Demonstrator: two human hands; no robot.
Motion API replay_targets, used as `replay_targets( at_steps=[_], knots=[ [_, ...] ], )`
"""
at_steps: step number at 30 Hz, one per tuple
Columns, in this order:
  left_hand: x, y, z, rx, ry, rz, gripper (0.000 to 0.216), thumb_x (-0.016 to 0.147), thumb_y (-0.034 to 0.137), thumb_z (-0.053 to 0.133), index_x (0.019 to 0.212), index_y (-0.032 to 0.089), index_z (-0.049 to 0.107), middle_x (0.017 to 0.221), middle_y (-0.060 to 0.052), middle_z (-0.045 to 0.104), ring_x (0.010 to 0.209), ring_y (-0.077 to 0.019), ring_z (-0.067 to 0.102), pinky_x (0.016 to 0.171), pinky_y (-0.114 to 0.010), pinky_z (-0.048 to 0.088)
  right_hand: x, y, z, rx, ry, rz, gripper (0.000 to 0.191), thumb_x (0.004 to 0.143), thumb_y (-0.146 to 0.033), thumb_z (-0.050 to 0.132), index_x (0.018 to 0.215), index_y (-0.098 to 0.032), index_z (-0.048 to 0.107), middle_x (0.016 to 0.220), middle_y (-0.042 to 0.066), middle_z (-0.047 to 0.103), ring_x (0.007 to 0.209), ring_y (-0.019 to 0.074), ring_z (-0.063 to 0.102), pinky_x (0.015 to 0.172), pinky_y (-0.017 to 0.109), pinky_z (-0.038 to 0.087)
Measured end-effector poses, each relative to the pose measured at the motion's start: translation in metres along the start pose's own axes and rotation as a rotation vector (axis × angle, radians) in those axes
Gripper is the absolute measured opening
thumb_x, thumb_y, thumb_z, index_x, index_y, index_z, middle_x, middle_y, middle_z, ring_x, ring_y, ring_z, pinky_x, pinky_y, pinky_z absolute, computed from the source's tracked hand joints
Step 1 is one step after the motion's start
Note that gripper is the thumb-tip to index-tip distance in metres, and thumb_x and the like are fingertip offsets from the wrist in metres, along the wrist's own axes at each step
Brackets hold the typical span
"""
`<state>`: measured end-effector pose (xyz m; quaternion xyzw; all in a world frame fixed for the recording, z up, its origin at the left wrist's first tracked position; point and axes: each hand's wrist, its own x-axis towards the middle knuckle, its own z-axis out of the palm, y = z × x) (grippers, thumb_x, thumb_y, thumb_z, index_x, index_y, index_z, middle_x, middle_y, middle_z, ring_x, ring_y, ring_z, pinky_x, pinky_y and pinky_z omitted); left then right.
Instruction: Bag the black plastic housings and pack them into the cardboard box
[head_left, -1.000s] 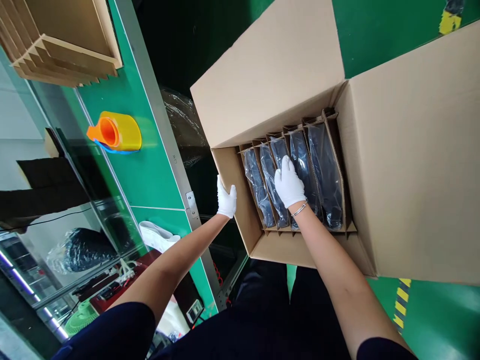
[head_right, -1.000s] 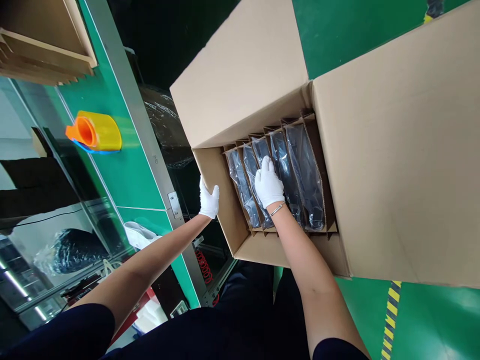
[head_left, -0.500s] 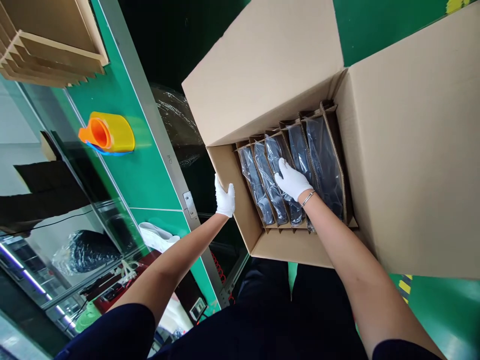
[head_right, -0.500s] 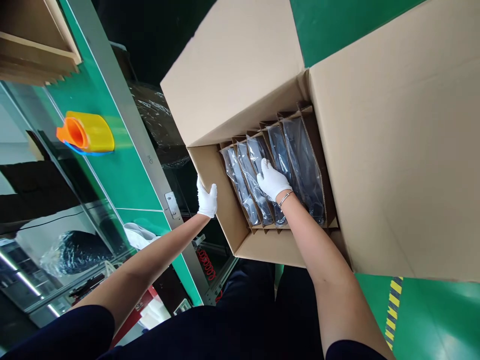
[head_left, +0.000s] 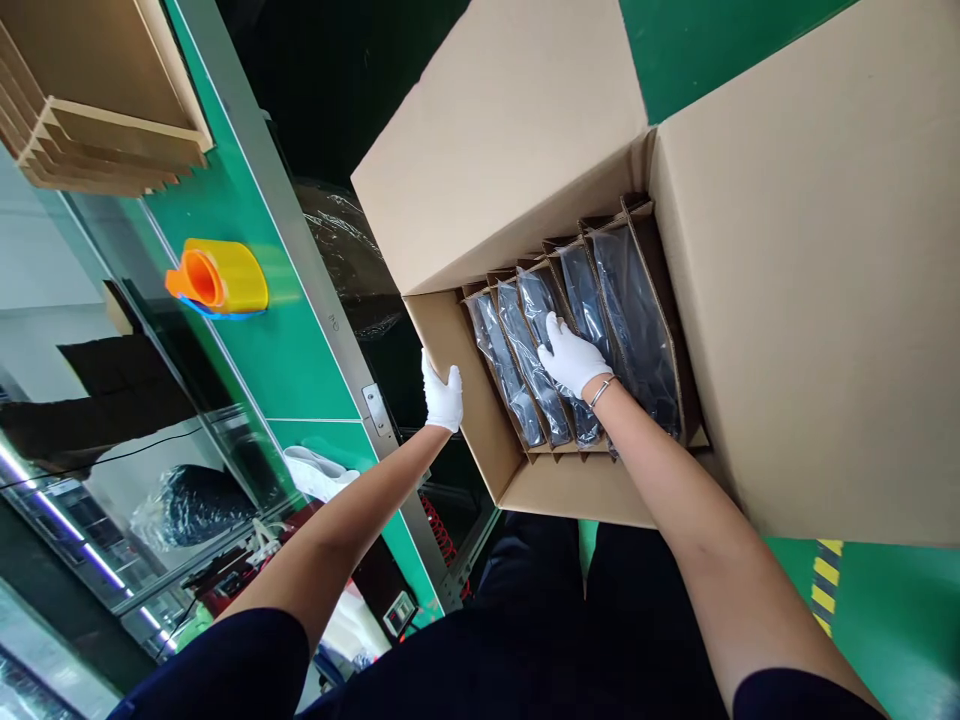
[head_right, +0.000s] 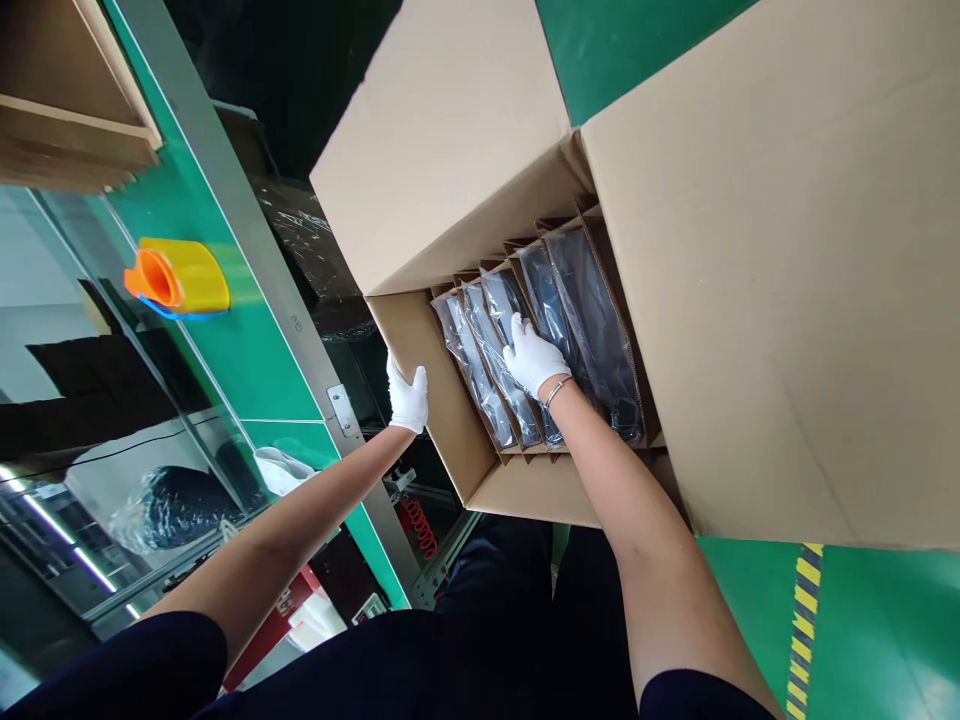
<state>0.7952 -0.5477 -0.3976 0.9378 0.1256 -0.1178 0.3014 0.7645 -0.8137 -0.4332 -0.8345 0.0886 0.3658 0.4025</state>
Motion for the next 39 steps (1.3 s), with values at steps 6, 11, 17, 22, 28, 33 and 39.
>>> replay_targets(
  at_steps=[6, 11, 17, 22, 28, 33, 39],
  knots=[
    [-0.001, 0.005, -0.001, 0.028, -0.004, -0.025, 0.074, 0.093, 0.026, 0.055, 0.162, 0.022, 0.027, 0.156, -0.013, 0.051, 0.14, -0.0253, 0.054, 0.123, -0.043, 0.039, -0.026, 0.005, -0.007, 0.053, 0.148, -0.008, 0.059, 0.105, -0.032, 0.03, 0.161, -0.014, 0.034, 0.166, 0.017, 0.026, 0.134, 0.0304, 0.055, 0.11, 0.044, 0.05],
    [-0.002, 0.008, -0.001, 0.026, 0.002, -0.031, 0.073, 0.093, 0.026, 0.055, 0.161, 0.02, 0.028, 0.156, -0.015, 0.051, 0.14, -0.0253, 0.055, 0.124, -0.042, 0.039, -0.033, 0.022, -0.016, 0.107, 0.432, 0.061, 0.058, 0.1, -0.021, 0.033, 0.153, -0.001, 0.044, 0.156, 0.021, 0.042, 0.139, 0.0303, 0.047, 0.123, 0.046, 0.037],
    [-0.003, 0.009, -0.001, 0.033, 0.019, -0.031, 0.073, 0.092, 0.026, 0.056, 0.16, 0.022, 0.03, 0.155, -0.014, 0.052, 0.139, -0.0247, 0.056, 0.123, -0.041, 0.039, -0.019, 0.002, -0.006, 0.153, 0.3, 0.026, 0.067, 0.097, -0.021, 0.036, 0.158, 0.007, 0.029, 0.158, 0.027, 0.036, 0.149, 0.033, 0.038, 0.124, 0.047, 0.035],
    [-0.002, 0.006, -0.001, 0.054, 0.025, -0.026, 0.073, 0.092, 0.026, 0.056, 0.16, 0.021, 0.031, 0.155, -0.015, 0.052, 0.138, -0.025, 0.056, 0.122, -0.042, 0.04, -0.012, 0.009, 0.0, 0.284, 0.459, 0.047, 0.069, 0.097, -0.023, 0.036, 0.159, 0.005, 0.03, 0.161, 0.023, 0.034, 0.152, 0.0288, 0.034, 0.128, 0.046, 0.03],
    [-0.001, 0.0, -0.001, 0.036, 0.005, 0.015, 0.073, 0.094, 0.026, 0.054, 0.162, 0.023, 0.027, 0.154, -0.013, 0.053, 0.138, -0.0221, 0.057, 0.121, -0.039, 0.042, -0.006, 0.034, -0.023, 0.388, 0.343, 0.057, 0.061, 0.099, -0.025, 0.038, 0.156, -0.004, 0.043, 0.156, 0.016, 0.045, 0.144, 0.0229, 0.048, 0.125, 0.038, 0.036],
    [-0.001, -0.002, -0.002, 0.037, 0.013, 0.015, 0.076, 0.093, 0.027, 0.055, 0.163, 0.023, 0.024, 0.156, -0.014, 0.051, 0.138, -0.0227, 0.057, 0.12, -0.04, 0.043, -0.007, 0.039, -0.034, 0.344, 0.312, 0.061, 0.05, 0.101, -0.022, 0.038, 0.145, -0.016, 0.061, 0.143, 0.008, 0.059, 0.135, 0.0197, 0.058, 0.123, 0.035, 0.04],
    [-0.001, 0.003, -0.002, 0.065, 0.033, 0.003, 0.073, 0.092, 0.026, 0.055, 0.161, 0.022, 0.029, 0.153, -0.015, 0.054, 0.135, -0.0233, 0.06, 0.119, -0.04, 0.044, -0.005, 0.041, -0.029, 0.296, 0.326, -0.004, 0.048, 0.101, -0.02, 0.04, 0.143, -0.018, 0.062, 0.149, 0.004, 0.053, 0.141, 0.0181, 0.052, 0.129, 0.035, 0.033]
  ],
)
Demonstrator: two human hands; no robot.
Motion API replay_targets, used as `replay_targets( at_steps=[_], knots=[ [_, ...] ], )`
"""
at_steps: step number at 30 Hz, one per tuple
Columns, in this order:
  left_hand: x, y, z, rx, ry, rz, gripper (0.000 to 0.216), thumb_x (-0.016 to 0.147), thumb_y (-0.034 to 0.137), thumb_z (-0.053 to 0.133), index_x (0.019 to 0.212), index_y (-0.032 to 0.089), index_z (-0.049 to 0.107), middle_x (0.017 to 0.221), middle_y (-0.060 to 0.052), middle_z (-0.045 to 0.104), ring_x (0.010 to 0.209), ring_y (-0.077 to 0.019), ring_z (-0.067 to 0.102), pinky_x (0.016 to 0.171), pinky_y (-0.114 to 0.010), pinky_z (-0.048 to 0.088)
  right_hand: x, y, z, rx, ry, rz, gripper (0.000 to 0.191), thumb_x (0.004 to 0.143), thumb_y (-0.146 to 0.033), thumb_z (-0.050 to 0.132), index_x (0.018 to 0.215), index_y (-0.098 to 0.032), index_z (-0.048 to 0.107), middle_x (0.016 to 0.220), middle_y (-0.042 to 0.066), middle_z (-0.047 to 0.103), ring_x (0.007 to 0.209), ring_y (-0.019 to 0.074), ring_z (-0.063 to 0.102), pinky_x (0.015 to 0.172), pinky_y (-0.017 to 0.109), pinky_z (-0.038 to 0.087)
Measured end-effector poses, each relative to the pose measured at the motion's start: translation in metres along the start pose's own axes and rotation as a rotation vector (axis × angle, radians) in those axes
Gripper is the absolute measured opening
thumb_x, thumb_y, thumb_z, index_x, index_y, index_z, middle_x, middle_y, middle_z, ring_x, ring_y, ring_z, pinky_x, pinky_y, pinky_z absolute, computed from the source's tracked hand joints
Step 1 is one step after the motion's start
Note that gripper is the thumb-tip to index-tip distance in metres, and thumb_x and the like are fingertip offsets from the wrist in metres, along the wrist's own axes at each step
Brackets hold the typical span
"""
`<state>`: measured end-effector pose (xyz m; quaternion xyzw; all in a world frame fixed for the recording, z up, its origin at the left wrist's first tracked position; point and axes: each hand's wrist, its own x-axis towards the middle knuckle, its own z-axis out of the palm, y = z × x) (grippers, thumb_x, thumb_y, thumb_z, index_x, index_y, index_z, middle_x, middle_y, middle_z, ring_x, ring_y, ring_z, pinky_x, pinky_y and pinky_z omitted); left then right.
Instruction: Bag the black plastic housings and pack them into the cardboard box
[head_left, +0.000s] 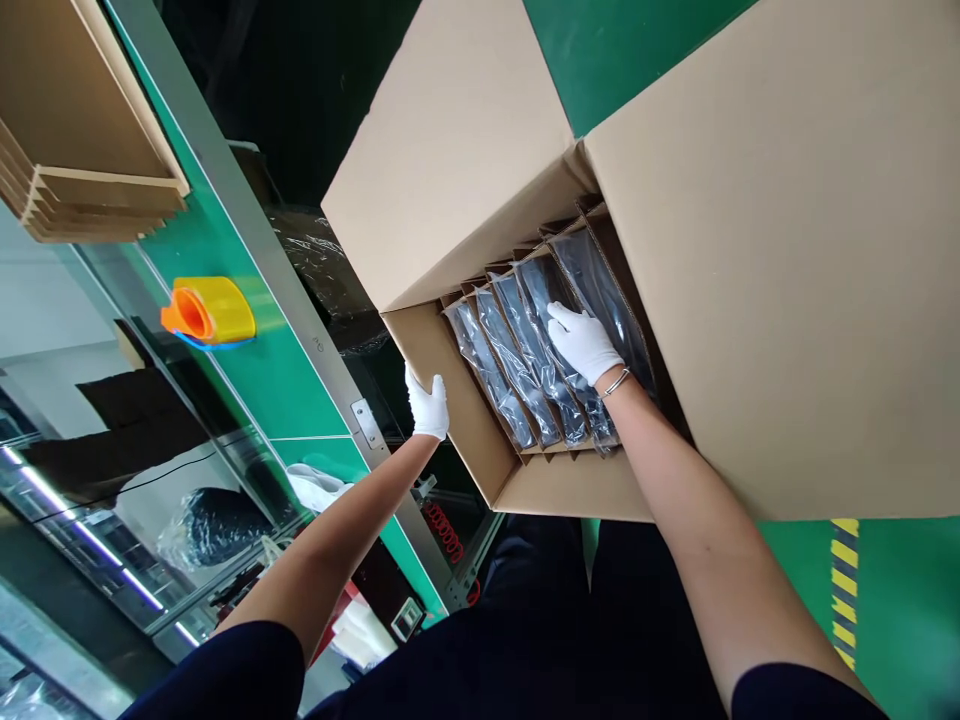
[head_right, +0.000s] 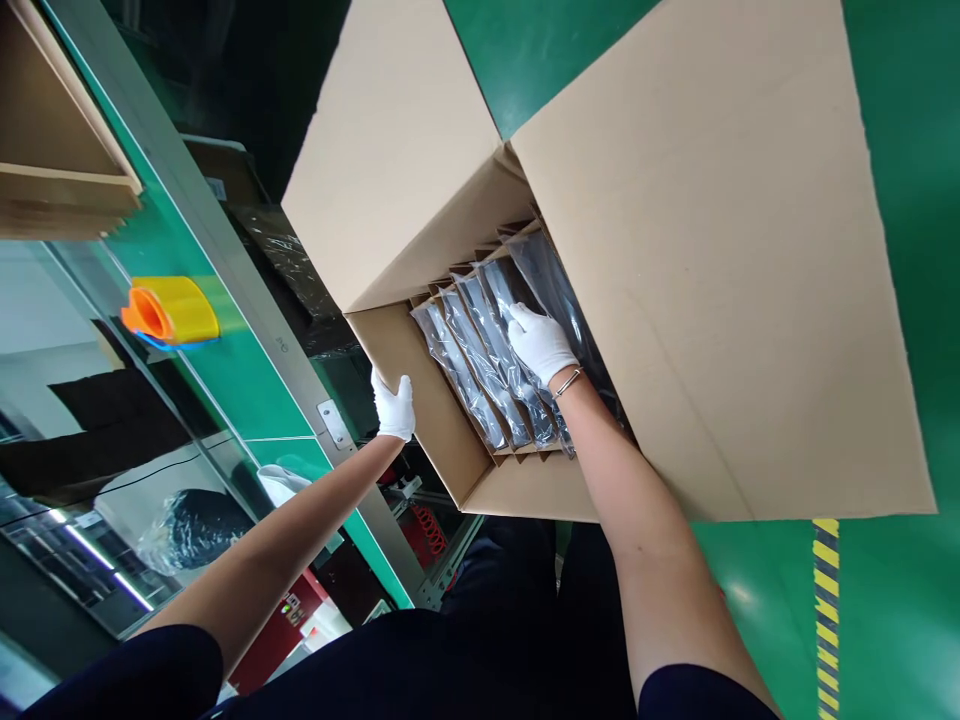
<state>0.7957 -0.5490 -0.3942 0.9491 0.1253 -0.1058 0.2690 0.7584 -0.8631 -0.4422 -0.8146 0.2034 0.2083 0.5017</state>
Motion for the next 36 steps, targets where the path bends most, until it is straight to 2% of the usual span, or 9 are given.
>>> replay_targets(
  at_steps=[5, 9, 12, 15, 17, 20, 23, 32, 36],
  knots=[
    [-0.001, 0.003, 0.0, 0.016, 0.008, -0.026, 0.071, 0.092, 0.027, 0.055, 0.159, 0.021, 0.031, 0.148, -0.014, 0.059, 0.139, -0.024, 0.056, 0.121, -0.042, 0.042, 0.0, 0.0, 0.002, -0.022, -0.01, -0.028, 0.049, 0.102, -0.02, 0.038, 0.145, -0.018, 0.06, 0.151, 0.004, 0.052, 0.142, 0.0166, 0.051, 0.128, 0.032, 0.034],
    [-0.002, 0.007, 0.0, 0.032, 0.027, -0.063, 0.071, 0.092, 0.027, 0.056, 0.158, 0.02, 0.034, 0.149, -0.015, 0.058, 0.139, -0.0255, 0.056, 0.123, -0.043, 0.04, -0.015, -0.011, -0.003, -0.019, -0.023, -0.083, 0.055, 0.101, -0.023, 0.041, 0.153, -0.008, 0.049, 0.155, 0.012, 0.047, 0.142, 0.0219, 0.051, 0.124, 0.035, 0.04],
    [-0.003, 0.009, 0.0, 0.031, 0.033, -0.07, 0.071, 0.091, 0.028, 0.058, 0.157, 0.018, 0.036, 0.149, -0.017, 0.058, 0.138, -0.0266, 0.057, 0.123, -0.044, 0.04, -0.029, -0.015, -0.012, -0.026, 0.09, -0.153, 0.057, 0.102, -0.024, 0.037, 0.156, -0.008, 0.044, 0.159, 0.012, 0.042, 0.149, 0.0225, 0.041, 0.129, 0.039, 0.033],
    [-0.003, 0.009, 0.0, 0.014, 0.026, -0.068, 0.071, 0.091, 0.028, 0.057, 0.158, 0.02, 0.035, 0.15, -0.016, 0.058, 0.136, -0.0257, 0.06, 0.121, -0.044, 0.042, -0.033, -0.008, -0.02, -0.038, 0.211, 0.041, 0.059, 0.101, -0.023, 0.032, 0.156, -0.001, 0.041, 0.161, 0.017, 0.036, 0.151, 0.0245, 0.037, 0.131, 0.042, 0.029],
    [-0.003, 0.008, 0.0, 0.008, 0.024, -0.072, 0.071, 0.091, 0.028, 0.058, 0.158, 0.021, 0.035, 0.15, -0.015, 0.058, 0.134, -0.025, 0.061, 0.12, -0.043, 0.043, -0.03, -0.001, -0.024, -0.051, 0.203, 0.173, 0.062, 0.101, -0.022, 0.032, 0.157, 0.004, 0.034, 0.161, 0.022, 0.033, 0.15, 0.027, 0.037, 0.128, 0.043, 0.032],
    [-0.002, 0.006, 0.0, 0.011, 0.029, -0.082, 0.072, 0.091, 0.028, 0.059, 0.158, 0.022, 0.035, 0.149, -0.015, 0.059, 0.135, -0.0247, 0.061, 0.12, -0.042, 0.043, -0.022, 0.005, -0.025, -0.052, 0.161, 0.237, 0.065, 0.1, -0.026, 0.035, 0.157, 0.006, 0.031, 0.157, 0.025, 0.038, 0.146, 0.0313, 0.043, 0.123, 0.046, 0.037],
    [-0.001, 0.005, 0.001, 0.004, 0.026, -0.083, 0.072, 0.092, 0.028, 0.058, 0.159, 0.023, 0.034, 0.15, -0.014, 0.058, 0.134, -0.0238, 0.061, 0.12, -0.04, 0.044, -0.019, 0.008, -0.024, -0.047, 0.135, 0.181, 0.063, 0.1, -0.027, 0.033, 0.154, 0.005, 0.038, 0.153, 0.025, 0.045, 0.137, 0.0325, 0.051, 0.119, 0.048, 0.04],
    [-0.001, 0.004, 0.0, 0.04, 0.045, -0.046, 0.069, 0.092, 0.031, 0.059, 0.156, 0.021, 0.037, 0.15, -0.015, 0.057, 0.136, -0.0257, 0.059, 0.12, -0.043, 0.043, -0.027, 0.017, -0.014, -0.215, 0.087, 0.044, 0.059, 0.101, -0.03, 0.033, 0.158, -0.015, 0.044, 0.162, 0.017, 0.034, 0.138, 0.0332, 0.048, 0.114, 0.052, 0.043],
    [-0.002, 0.005, 0.0, 0.058, 0.052, -0.06, 0.068, 0.092, 0.03, 0.058, 0.156, 0.021, 0.038, 0.149, -0.015, 0.058, 0.133, -0.0253, 0.061, 0.119, -0.042, 0.045, -0.027, 0.019, -0.014, -0.183, 0.075, 0.028, 0.058, 0.102, -0.029, 0.032, 0.157, -0.015, 0.046, 0.162, 0.018, 0.033, 0.137, 0.033, 0.05, 0.115, 0.049, 0.044]
  ],
)
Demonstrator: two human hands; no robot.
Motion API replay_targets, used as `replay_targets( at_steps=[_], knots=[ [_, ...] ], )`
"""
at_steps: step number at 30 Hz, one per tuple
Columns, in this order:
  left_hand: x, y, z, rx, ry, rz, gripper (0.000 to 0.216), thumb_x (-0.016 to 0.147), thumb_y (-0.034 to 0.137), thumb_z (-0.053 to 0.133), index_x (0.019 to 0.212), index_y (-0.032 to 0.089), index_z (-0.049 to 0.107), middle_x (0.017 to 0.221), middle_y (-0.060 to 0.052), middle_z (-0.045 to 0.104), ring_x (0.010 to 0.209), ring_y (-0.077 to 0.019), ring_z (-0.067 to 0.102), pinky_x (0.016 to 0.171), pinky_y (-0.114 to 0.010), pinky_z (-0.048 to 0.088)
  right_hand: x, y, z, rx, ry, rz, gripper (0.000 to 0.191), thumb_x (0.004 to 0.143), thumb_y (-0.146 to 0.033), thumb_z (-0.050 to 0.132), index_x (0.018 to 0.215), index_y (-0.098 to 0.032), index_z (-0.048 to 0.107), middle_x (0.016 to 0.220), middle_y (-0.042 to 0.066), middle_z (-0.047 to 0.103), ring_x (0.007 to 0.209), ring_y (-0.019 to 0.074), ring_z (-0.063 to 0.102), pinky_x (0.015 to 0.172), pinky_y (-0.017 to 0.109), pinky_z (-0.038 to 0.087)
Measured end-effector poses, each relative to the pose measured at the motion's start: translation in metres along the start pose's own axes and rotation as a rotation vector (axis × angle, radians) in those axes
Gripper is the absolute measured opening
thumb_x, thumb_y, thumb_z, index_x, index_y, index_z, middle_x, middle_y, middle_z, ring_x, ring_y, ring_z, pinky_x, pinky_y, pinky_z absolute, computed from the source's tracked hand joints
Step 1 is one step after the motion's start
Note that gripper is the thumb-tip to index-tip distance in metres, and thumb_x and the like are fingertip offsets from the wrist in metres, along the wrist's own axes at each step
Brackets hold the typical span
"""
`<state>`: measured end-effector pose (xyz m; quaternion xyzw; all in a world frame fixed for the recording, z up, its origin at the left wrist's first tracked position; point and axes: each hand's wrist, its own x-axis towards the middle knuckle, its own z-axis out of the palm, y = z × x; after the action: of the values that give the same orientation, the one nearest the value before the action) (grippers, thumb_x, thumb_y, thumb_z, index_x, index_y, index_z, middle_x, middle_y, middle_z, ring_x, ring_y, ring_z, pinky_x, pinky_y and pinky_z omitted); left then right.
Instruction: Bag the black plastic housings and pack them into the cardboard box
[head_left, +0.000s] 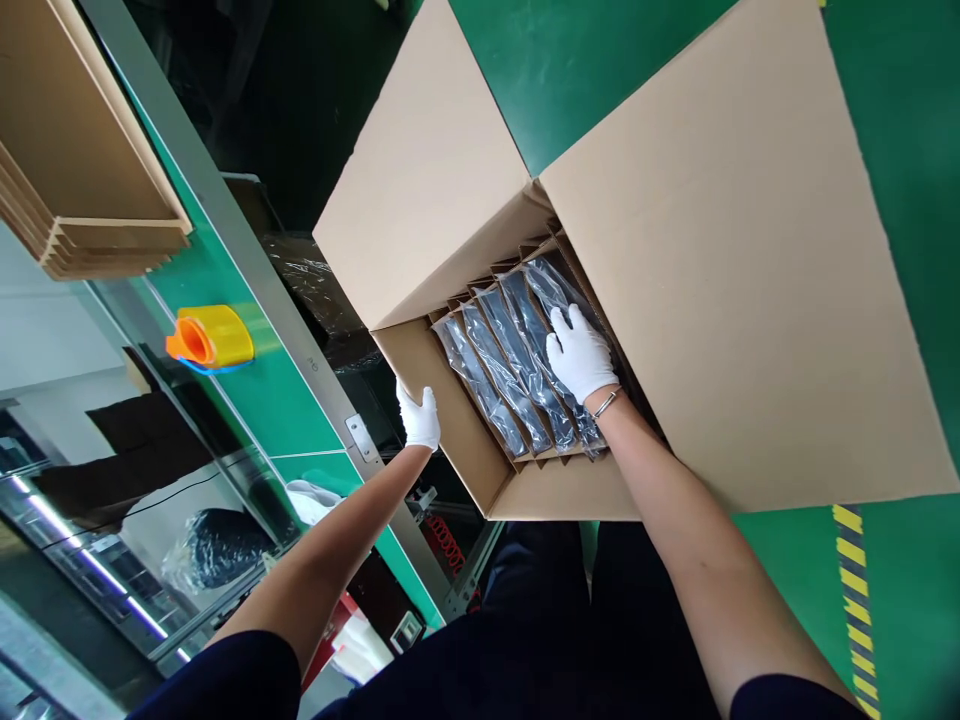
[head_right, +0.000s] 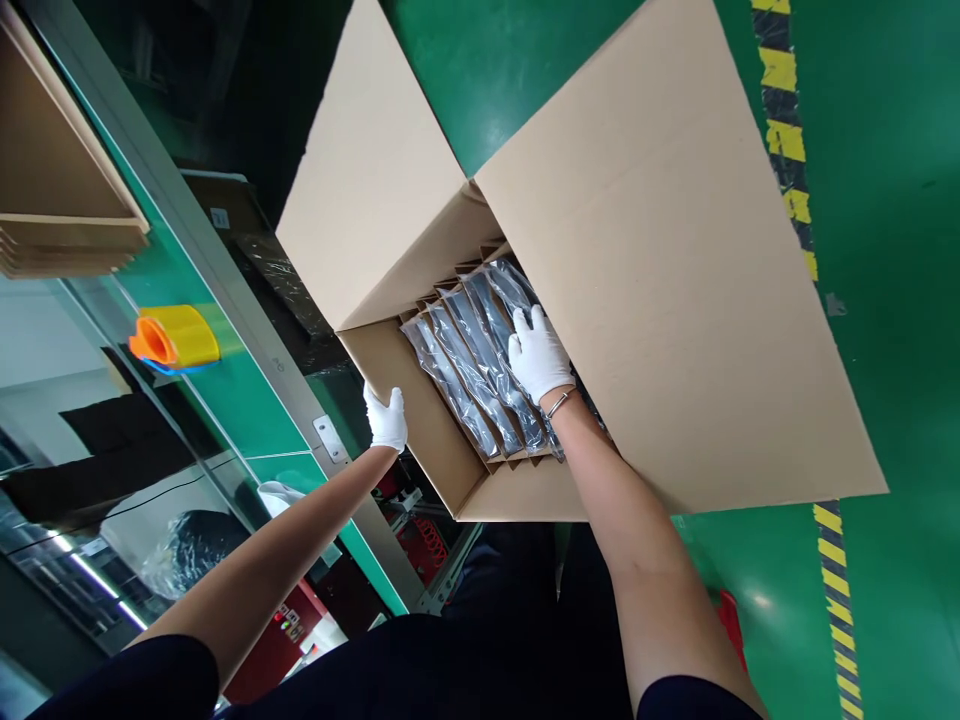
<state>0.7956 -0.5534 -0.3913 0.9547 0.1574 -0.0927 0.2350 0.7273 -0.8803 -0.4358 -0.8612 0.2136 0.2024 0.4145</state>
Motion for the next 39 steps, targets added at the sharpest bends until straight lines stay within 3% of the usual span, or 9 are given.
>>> replay_targets(
  at_steps=[3, 6, 9, 15, 21, 32, 39],
  knots=[
    [-0.001, 0.001, -0.001, 0.012, 0.003, -0.013, 0.067, 0.093, 0.029, 0.058, 0.156, 0.02, 0.037, 0.148, -0.016, 0.059, 0.132, -0.0258, 0.062, 0.118, -0.043, 0.045, 0.008, 0.0, -0.003, 0.059, 0.057, 0.017, 0.061, 0.102, -0.032, 0.035, 0.16, -0.011, 0.039, 0.15, 0.021, 0.047, 0.135, 0.033, 0.051, 0.117, 0.049, 0.042],
    [-0.001, 0.003, -0.001, 0.031, 0.005, -0.016, 0.066, 0.093, 0.029, 0.058, 0.155, 0.021, 0.038, 0.145, -0.016, 0.062, 0.13, -0.0252, 0.064, 0.118, -0.043, 0.045, 0.026, -0.007, -0.008, 0.108, 0.137, 0.155, 0.072, 0.103, -0.039, 0.041, 0.161, 0.002, 0.028, 0.144, 0.028, 0.049, 0.14, 0.0358, 0.046, 0.122, 0.051, 0.035],
    [-0.002, 0.003, -0.001, 0.043, 0.013, -0.014, 0.065, 0.094, 0.028, 0.058, 0.154, 0.019, 0.038, 0.143, -0.016, 0.063, 0.128, -0.0244, 0.065, 0.116, -0.042, 0.047, 0.044, -0.015, -0.012, 0.189, 0.095, 0.28, 0.068, 0.105, -0.038, 0.042, 0.155, 0.008, 0.036, 0.143, 0.031, 0.049, 0.142, 0.0368, 0.044, 0.125, 0.05, 0.03],
    [-0.001, 0.001, 0.0, 0.05, 0.016, -0.003, 0.063, 0.094, 0.027, 0.057, 0.153, 0.016, 0.039, 0.143, -0.017, 0.062, 0.125, -0.0237, 0.066, 0.114, -0.04, 0.049, 0.049, -0.012, -0.01, 0.264, 0.089, 0.176, 0.057, 0.104, -0.03, 0.042, 0.153, -0.002, 0.047, 0.127, 0.023, 0.057, 0.134, 0.0342, 0.049, 0.123, 0.05, 0.029],
    [0.0, 0.0, 0.0, 0.056, 0.009, 0.008, 0.064, 0.094, 0.026, 0.056, 0.154, 0.018, 0.037, 0.146, -0.015, 0.061, 0.129, -0.0226, 0.063, 0.118, -0.04, 0.045, 0.047, -0.007, -0.005, 0.2, 0.051, 0.208, 0.051, 0.105, -0.032, 0.042, 0.15, -0.009, 0.05, 0.136, 0.021, 0.053, 0.14, 0.0335, 0.044, 0.122, 0.05, 0.032],
    [-0.001, 0.0, -0.001, 0.042, -0.011, 0.023, 0.064, 0.094, 0.028, 0.056, 0.154, 0.015, 0.037, 0.147, -0.017, 0.059, 0.134, -0.0231, 0.06, 0.121, -0.038, 0.041, 0.045, -0.002, 0.003, 0.16, 0.047, 0.19, 0.051, 0.108, -0.033, 0.038, 0.152, -0.009, 0.048, 0.138, 0.022, 0.051, 0.137, 0.0308, 0.046, 0.119, 0.049, 0.035],
    [-0.002, 0.002, -0.002, 0.038, -0.019, 0.004, 0.065, 0.094, 0.028, 0.055, 0.155, 0.015, 0.035, 0.149, -0.018, 0.057, 0.135, -0.0245, 0.06, 0.12, -0.041, 0.042, 0.061, -0.01, -0.01, 0.174, 0.03, 0.243, 0.059, 0.104, -0.042, 0.047, 0.15, -0.005, 0.049, 0.114, 0.02, 0.061, 0.118, 0.0312, 0.059, 0.111, 0.047, 0.043]
  ],
)
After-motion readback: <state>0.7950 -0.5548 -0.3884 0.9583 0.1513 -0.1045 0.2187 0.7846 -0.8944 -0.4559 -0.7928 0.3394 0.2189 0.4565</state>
